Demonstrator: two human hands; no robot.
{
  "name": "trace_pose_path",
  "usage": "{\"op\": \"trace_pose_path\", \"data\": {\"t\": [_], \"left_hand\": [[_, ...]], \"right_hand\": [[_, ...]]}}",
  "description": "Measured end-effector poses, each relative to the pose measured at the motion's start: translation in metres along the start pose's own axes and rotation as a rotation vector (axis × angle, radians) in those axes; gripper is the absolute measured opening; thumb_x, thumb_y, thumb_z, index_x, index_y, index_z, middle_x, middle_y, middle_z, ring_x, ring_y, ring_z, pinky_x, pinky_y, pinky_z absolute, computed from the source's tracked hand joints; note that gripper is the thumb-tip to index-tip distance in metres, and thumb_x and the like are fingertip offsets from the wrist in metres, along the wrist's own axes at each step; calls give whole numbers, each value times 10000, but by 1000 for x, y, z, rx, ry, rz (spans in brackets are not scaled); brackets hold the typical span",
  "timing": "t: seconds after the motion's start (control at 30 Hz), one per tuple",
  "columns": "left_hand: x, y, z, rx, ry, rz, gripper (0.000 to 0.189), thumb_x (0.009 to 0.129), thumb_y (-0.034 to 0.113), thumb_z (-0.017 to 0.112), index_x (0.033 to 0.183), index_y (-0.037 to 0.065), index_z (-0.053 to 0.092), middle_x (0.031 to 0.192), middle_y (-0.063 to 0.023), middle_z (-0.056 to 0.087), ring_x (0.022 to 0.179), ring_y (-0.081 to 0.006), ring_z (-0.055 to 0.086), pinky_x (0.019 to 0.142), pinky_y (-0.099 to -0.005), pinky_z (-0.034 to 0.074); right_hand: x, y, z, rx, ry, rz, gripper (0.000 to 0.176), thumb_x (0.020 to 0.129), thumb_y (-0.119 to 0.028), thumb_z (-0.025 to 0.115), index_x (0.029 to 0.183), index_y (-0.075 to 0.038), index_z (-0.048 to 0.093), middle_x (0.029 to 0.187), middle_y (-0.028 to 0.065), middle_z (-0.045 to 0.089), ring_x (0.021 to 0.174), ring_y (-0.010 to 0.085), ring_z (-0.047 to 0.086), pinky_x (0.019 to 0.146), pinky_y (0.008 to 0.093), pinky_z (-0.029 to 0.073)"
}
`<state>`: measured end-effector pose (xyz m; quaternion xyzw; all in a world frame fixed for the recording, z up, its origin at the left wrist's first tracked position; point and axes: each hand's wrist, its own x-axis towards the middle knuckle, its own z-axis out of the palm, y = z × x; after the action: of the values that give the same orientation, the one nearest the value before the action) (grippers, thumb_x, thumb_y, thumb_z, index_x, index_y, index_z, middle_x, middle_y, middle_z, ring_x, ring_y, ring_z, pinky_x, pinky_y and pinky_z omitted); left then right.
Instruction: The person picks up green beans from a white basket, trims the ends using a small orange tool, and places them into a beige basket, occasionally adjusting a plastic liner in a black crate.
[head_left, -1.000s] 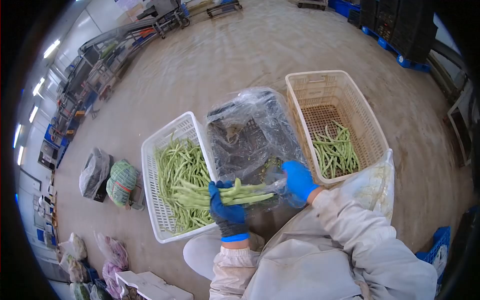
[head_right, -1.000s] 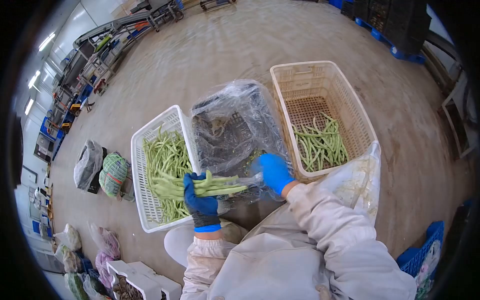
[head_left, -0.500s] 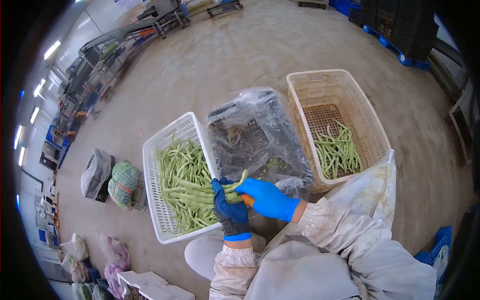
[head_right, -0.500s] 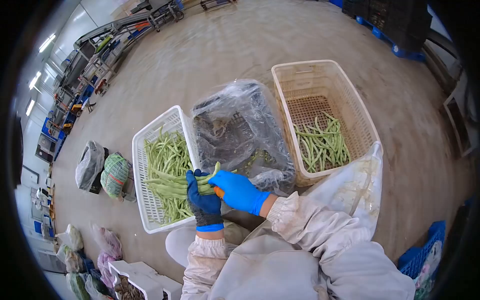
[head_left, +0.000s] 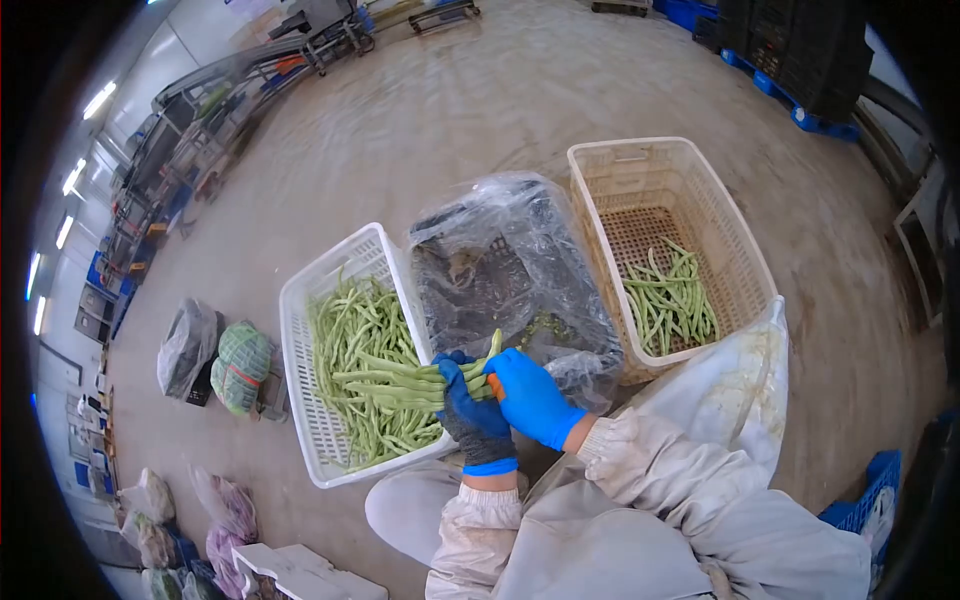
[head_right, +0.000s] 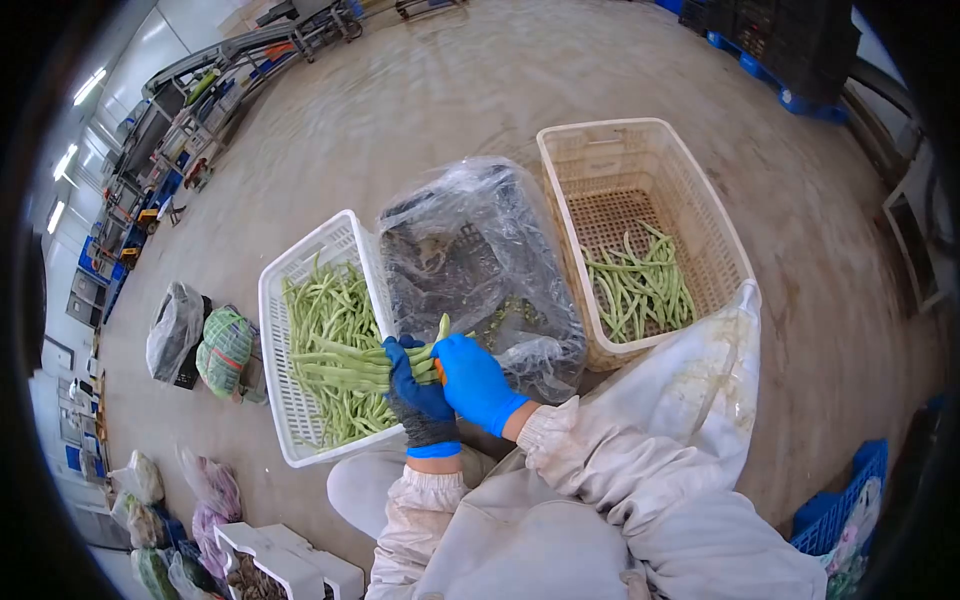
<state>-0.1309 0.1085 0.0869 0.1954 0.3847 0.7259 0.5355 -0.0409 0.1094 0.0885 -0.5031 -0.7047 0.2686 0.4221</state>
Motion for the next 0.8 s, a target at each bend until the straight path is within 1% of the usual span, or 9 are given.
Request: {"op": "trace_pose_path", "data": {"t": [0.23, 0.3, 0.4, 0.47, 0.5, 0.57, 0.6, 0.67, 0.8], "left_hand": [[7, -29, -3, 236, 50, 182, 373, 952, 402, 450, 946, 40, 538, 839, -44, 537, 773, -143, 529, 714, -280, 452], [9, -26, -10, 164, 51, 251, 380, 944, 405, 461, 971, 33, 535, 864, -52, 536, 804, -158, 534, 739, -292, 458], [12, 9, -6, 110, 37, 158, 363, 940, 375, 474, 1075, 40, 511, 957, -61, 545, 894, -180, 539, 814, -332, 458], [21, 13, -12, -135, -15, 129, 341, 940, 347, 478, 1137, 69, 484, 1024, -60, 552, 943, -200, 539, 863, -375, 442], [20, 19, -7, -195, -35, 44, 300, 939, 324, 491, 1098, 70, 478, 972, -56, 535, 922, -192, 534, 860, -362, 446], [22, 18, -5, -249, -60, 33, 290, 941, 312, 491, 1106, 75, 473, 976, -55, 537, 924, -195, 536, 861, -370, 447], [21, 18, -3, -306, -76, 26, 280, 942, 300, 491, 1114, 80, 469, 980, -55, 538, 926, -197, 538, 863, -378, 448], [15, 22, 1, -296, -116, 17, 270, 941, 286, 496, 1116, 83, 470, 987, -58, 541, 932, -202, 541, 865, -386, 449], [17, 23, -7, -260, -179, 31, 289, 939, 267, 495, 1169, 94, 464, 1081, -63, 548, 977, -239, 557, 902, -423, 440]], "right_hand": [[1, 30, 3, -61, 14, 125, 143, 765, -72, 534, 903, -38, 551, 874, 211, 560, 809, 394, 556, 683, 476, 441], [13, 103, -6, -154, -14, 341, 103, 757, -75, 543, 850, -36, 565, 846, 215, 572, 792, 400, 561, 671, 479, 444], [23, 119, -47, -93, 218, 306, 87, 753, -71, 549, 819, -41, 597, 796, 214, 582, 750, 408, 563, 658, 466, 455], [31, 81, -68, -313, 446, -177, 115, 754, -60, 545, 821, -64, 639, 754, 202, 591, 722, 390, 578, 652, 451, 470], [32, 54, -73, -314, 453, -178, 115, 754, -60, 545, 821, -64, 639, 754, 202, 591, 722, 390, 578, 652, 451, 470], [31, 9, -70, 206, 25, -9, 168, 759, -92, 554, 882, -75, 667, 817, 192, 621, 761, 356, 603, 671, 438, 482], [34, 6, -66, 207, 29, -6, 168, 759, -92, 554, 882, -75, 667, 817, 192, 621, 761, 356, 603, 671, 438, 482], [37, 4, -60, -159, -325, 24, 190, 783, -152, 554, 909, -62, 664, 877, 188, 634, 794, 339, 614, 689, 438, 485], [32, 15, -44, 70, -281, 18, 195, 788, -172, 543, 921, -88, 656, 847, 180, 637, 746, 366, 611, 669, 459, 484]]}}
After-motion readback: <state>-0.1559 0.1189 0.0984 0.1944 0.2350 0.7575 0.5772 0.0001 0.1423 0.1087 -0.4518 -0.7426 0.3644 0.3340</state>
